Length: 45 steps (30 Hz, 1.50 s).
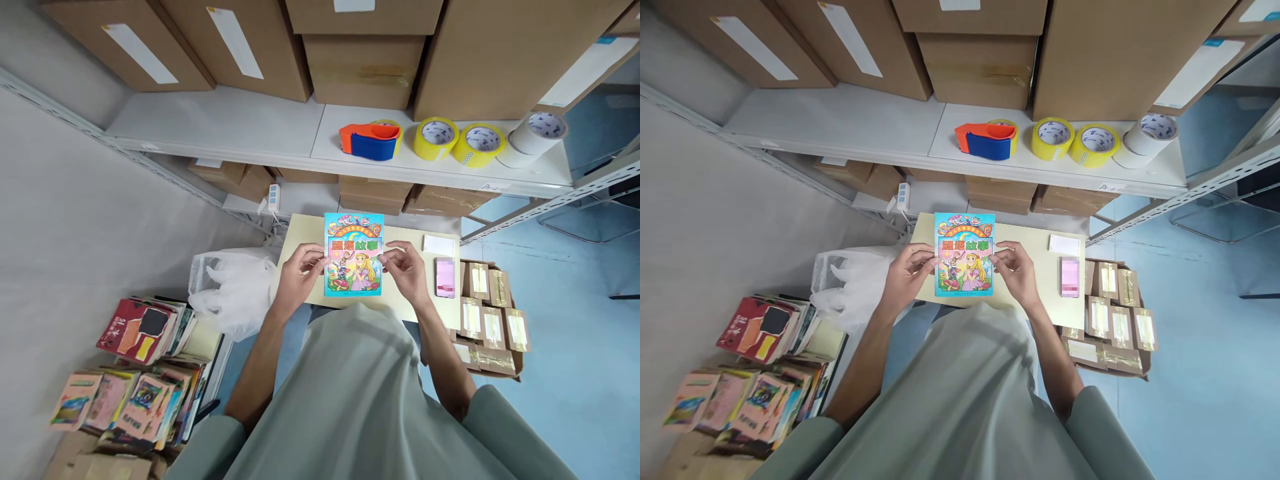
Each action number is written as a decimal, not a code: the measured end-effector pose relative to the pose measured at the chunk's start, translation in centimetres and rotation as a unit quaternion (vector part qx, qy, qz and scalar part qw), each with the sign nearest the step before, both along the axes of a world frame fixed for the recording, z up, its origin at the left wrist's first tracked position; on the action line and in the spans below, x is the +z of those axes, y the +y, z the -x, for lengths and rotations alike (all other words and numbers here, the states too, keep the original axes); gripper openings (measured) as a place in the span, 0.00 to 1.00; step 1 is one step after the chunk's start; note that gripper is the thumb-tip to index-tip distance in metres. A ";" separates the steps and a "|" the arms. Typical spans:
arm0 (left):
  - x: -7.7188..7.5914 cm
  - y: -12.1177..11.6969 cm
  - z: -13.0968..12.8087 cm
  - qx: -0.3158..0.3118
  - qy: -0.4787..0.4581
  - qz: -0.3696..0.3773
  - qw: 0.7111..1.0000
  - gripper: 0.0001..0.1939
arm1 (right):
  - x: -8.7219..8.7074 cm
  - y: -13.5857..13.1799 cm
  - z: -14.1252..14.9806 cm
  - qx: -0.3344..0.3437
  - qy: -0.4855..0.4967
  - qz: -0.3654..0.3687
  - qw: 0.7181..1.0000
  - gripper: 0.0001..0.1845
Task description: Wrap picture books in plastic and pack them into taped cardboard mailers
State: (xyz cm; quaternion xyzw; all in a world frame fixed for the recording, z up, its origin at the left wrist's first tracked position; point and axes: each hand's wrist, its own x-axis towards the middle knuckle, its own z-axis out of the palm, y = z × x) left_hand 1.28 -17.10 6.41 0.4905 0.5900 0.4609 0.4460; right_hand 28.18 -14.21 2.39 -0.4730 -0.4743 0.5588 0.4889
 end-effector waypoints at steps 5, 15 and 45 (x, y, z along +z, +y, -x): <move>0.6 -0.3 0.1 -0.011 0.013 -0.006 1.000 0.22 | 0.3 -0.5 -0.2 -0.010 -0.033 -0.009 0.999 0.23; 2.3 -1.2 0.7 -0.027 0.048 -0.032 0.998 0.24 | 2.2 -1.6 -0.5 -0.011 -0.025 -0.010 1.000 0.20; 4.5 -0.7 -0.4 0.014 0.023 0.020 0.999 0.24 | 4.9 -1.9 1.0 0.033 0.010 0.101 0.994 0.35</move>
